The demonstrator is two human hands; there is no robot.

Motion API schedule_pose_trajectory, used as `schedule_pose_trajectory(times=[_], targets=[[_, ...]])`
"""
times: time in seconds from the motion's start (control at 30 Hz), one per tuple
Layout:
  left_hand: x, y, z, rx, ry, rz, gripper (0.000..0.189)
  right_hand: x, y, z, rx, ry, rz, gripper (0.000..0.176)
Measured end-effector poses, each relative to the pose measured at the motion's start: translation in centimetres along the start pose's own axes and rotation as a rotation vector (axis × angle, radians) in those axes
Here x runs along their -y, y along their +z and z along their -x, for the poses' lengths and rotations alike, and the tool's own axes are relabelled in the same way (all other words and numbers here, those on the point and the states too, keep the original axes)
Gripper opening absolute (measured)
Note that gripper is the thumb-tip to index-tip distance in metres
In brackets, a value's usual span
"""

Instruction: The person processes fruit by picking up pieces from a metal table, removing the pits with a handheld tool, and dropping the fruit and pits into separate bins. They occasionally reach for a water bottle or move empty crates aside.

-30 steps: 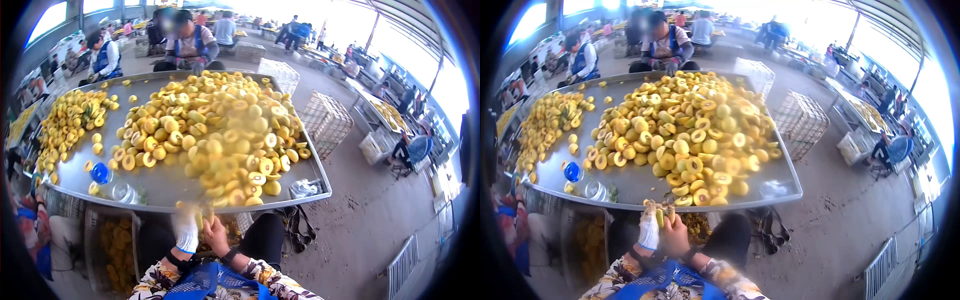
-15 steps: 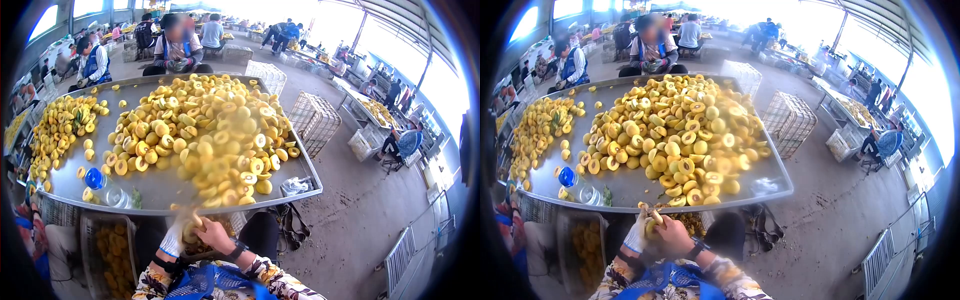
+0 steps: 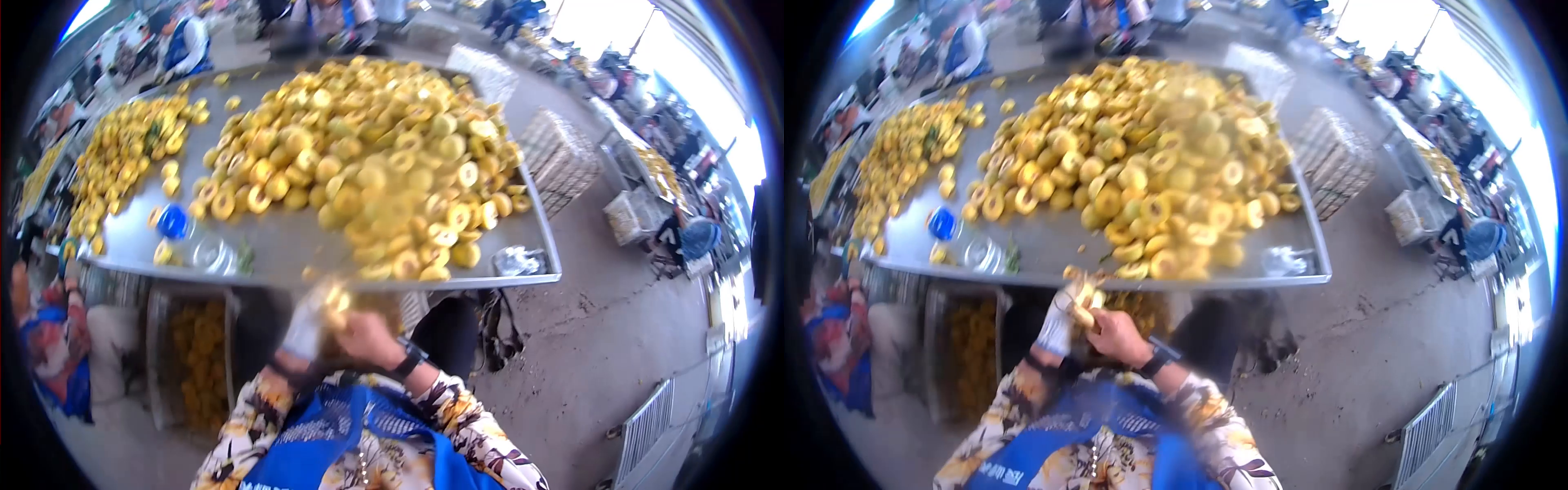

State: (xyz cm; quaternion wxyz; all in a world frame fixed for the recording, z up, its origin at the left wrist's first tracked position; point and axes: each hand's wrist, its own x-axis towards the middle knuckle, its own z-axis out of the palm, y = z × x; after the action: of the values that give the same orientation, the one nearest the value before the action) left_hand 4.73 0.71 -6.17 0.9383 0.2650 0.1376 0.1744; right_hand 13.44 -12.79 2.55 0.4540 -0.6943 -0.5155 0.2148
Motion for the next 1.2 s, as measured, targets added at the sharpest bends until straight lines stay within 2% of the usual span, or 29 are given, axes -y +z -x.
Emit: schedule_pose_trajectory(times=[0.03,0.1,0.13,0.2,0.23,0.27,0.33,0.4,0.47,0.5,0.6,0.7,0.8,0.9,1.0,1.03,1.13,1.2], targets=[[-0.5,0.6,-0.1,-0.080,0.034,-0.004,0.017,-1.1,1.2,0.5,0.014,0.003,0.052,0.018],[-1.6,2.0,-0.5,-0.242,0.101,-0.019,0.026,0.9,0.8,1.1,-0.059,0.284,-0.120,0.032],[-2.2,4.7,0.8,-0.181,0.407,-0.501,0.029,1.3,-0.2,1.3,-0.100,0.387,-0.145,0.041],[-4.1,7.4,1.6,-0.298,0.162,0.030,0.030,0.4,-0.8,1.8,-0.016,0.367,0.095,0.061],[-3.9,7.1,1.2,-0.352,0.198,0.075,0.029,0.8,-1.4,1.9,0.076,0.475,0.024,0.069],[-4.0,6.5,1.2,-0.299,0.177,0.065,0.029,0.8,-1.0,2.4,-0.034,0.328,0.025,0.059],[-3.5,5.2,1.2,-0.196,0.122,0.051,0.029,1.2,-0.6,2.5,-0.098,0.303,-0.035,0.042],[-2.4,6.0,0.6,-0.238,0.445,-0.631,0.033,1.3,-0.2,2.1,-0.072,0.291,-0.004,0.033],[-2.3,7.4,1.1,-0.262,0.214,-0.107,0.035,1.0,-0.1,1.8,-0.052,0.288,0.001,0.027],[-2.1,6.2,0.7,-0.190,0.155,-0.034,0.036,0.8,0.0,1.7,-0.042,0.294,-0.010,0.027],[-1.6,6.5,0.8,-0.280,0.172,-0.079,0.037,0.7,0.1,1.7,-0.018,0.317,-0.048,0.026],[-1.2,6.8,1.2,-0.264,0.279,-0.199,0.037,0.9,0.7,1.8,-0.015,0.367,-0.088,0.027],[-1.6,7.8,1.7,-0.297,0.294,-0.356,0.039,1.3,0.8,2.0,0.012,0.396,-0.146,0.028],[-2.2,5.7,1.2,-0.126,0.263,-0.671,0.039,0.8,1.3,2.3,0.021,0.358,-0.148,0.023],[-3.1,5.1,0.9,-0.078,-0.025,-0.261,0.038,-0.1,2.0,2.7,0.034,0.284,-0.175,0.019],[-3.1,4.1,0.4,-0.059,-0.036,-0.327,0.040,-0.3,2.2,2.7,0.041,0.257,-0.193,0.018],[-3.1,3.2,-0.4,-0.028,0.005,-0.514,0.047,-0.8,2.2,2.1,0.165,0.632,-0.611,0.013],[-2.8,3.4,-0.4,-0.055,0.132,-0.621,0.047,-0.1,1.9,1.8,0.127,0.673,-0.725,0.011]])
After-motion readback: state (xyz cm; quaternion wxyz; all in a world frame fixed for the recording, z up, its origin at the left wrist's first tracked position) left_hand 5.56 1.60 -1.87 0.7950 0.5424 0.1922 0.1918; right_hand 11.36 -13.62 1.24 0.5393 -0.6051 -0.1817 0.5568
